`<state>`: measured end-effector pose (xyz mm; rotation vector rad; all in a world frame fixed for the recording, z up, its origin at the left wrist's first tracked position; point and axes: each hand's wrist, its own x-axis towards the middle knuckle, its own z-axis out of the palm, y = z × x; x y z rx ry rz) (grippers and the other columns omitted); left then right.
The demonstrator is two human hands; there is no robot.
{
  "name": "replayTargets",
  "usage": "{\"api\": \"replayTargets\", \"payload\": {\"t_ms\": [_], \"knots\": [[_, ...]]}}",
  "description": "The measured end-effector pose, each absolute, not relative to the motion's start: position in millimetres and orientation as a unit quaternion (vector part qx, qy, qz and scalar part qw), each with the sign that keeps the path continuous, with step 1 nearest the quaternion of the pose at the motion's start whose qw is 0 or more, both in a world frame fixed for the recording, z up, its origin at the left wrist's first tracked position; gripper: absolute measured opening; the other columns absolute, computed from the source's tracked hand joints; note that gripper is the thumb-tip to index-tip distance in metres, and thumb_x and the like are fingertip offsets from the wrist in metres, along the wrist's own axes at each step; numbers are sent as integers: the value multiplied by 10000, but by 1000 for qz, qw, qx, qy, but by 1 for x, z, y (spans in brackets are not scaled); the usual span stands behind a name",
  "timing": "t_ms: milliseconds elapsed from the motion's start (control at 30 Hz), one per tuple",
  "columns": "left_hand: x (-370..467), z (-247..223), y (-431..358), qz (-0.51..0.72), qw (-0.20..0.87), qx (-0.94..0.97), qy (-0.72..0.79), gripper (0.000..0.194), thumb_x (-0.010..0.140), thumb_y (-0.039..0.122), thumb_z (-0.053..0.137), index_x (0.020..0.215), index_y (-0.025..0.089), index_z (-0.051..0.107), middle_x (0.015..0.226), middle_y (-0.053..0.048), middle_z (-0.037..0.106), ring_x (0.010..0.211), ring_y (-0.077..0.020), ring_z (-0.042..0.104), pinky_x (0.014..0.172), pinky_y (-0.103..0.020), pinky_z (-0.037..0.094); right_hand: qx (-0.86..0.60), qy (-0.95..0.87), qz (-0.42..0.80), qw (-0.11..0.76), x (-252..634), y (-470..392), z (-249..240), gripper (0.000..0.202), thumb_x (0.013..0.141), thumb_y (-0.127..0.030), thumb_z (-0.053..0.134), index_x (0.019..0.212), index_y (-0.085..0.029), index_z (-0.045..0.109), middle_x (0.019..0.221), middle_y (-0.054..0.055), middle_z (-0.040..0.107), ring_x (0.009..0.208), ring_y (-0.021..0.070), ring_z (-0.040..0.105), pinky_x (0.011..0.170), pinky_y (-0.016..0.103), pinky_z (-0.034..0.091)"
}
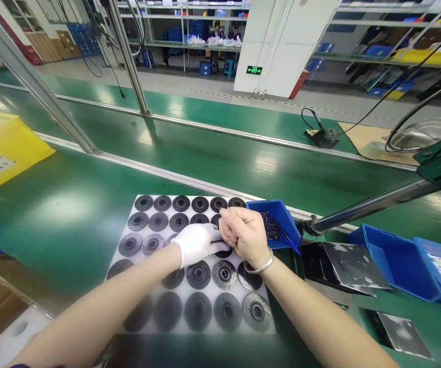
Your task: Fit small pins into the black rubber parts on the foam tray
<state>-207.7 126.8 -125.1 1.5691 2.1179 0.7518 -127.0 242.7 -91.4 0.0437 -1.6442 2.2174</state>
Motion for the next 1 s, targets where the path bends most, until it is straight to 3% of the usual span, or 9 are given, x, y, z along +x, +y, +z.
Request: {"api": "replayTargets", "payload": {"t_ms": [133,367,500,600,667,800,1000], "knots": [[-210,-126,128,192,182,575,774,290,887,420,501,1006,214,668,891,-32,666,782,-206,617,680,-288,463,6,-611,772,175,-131,243,-103,479,902,-298,560,482,-176,364,397,-52,356,336,56,307,347,203,206],[-219,-127,124,212,200,604,742,208,845,286,522,924,188,687,870,-46,666,755,-194,598,666,-265,438,3,-613,778,139,-132,244,-114,483,876,-342,593,476,-176,381,393,-58,360,337,54,308,345,200,198],[-232,-115,116,359,294,492,737,178,820,282,549,835,168,685,780,-37,636,714,-168,563,641,-247,415,19,-598,792,121,-133,248,-122,478,889,-339,577,484,-174,385,403,-60,364,340,55,316,352,204,190],[-241,-106,109,568,378,288,672,231,821,306,553,968,156,648,748,-20,556,576,-95,461,486,-195,324,73,-586,807,23,-136,254,-124,480,873,-338,601,485,-177,368,392,-70,351,336,53,306,359,205,196],[-244,-104,107,662,436,160,588,256,796,234,563,1021,125,614,772,-23,511,537,-58,399,432,-168,246,119,-575,808,-53,-137,258,-124,489,861,-327,617,479,-182,350,379,-74,350,334,53,295,369,209,214],[-244,-108,107,706,513,77,482,267,736,67,566,1001,88,595,797,-29,490,558,-33,401,437,-133,241,123,-566,813,-62,-136,258,-127,485,892,-319,575,478,-178,366,375,-71,346,337,59,308,377,216,203],[-240,-115,109,703,533,101,460,258,773,130,633,1027,103,597,871,-65,543,569,-29,411,416,-115,225,77,-617,783,-13,-130,249,-135,496,903,-371,558,484,-171,383,401,-58,373,366,58,297,389,220,197]]}}
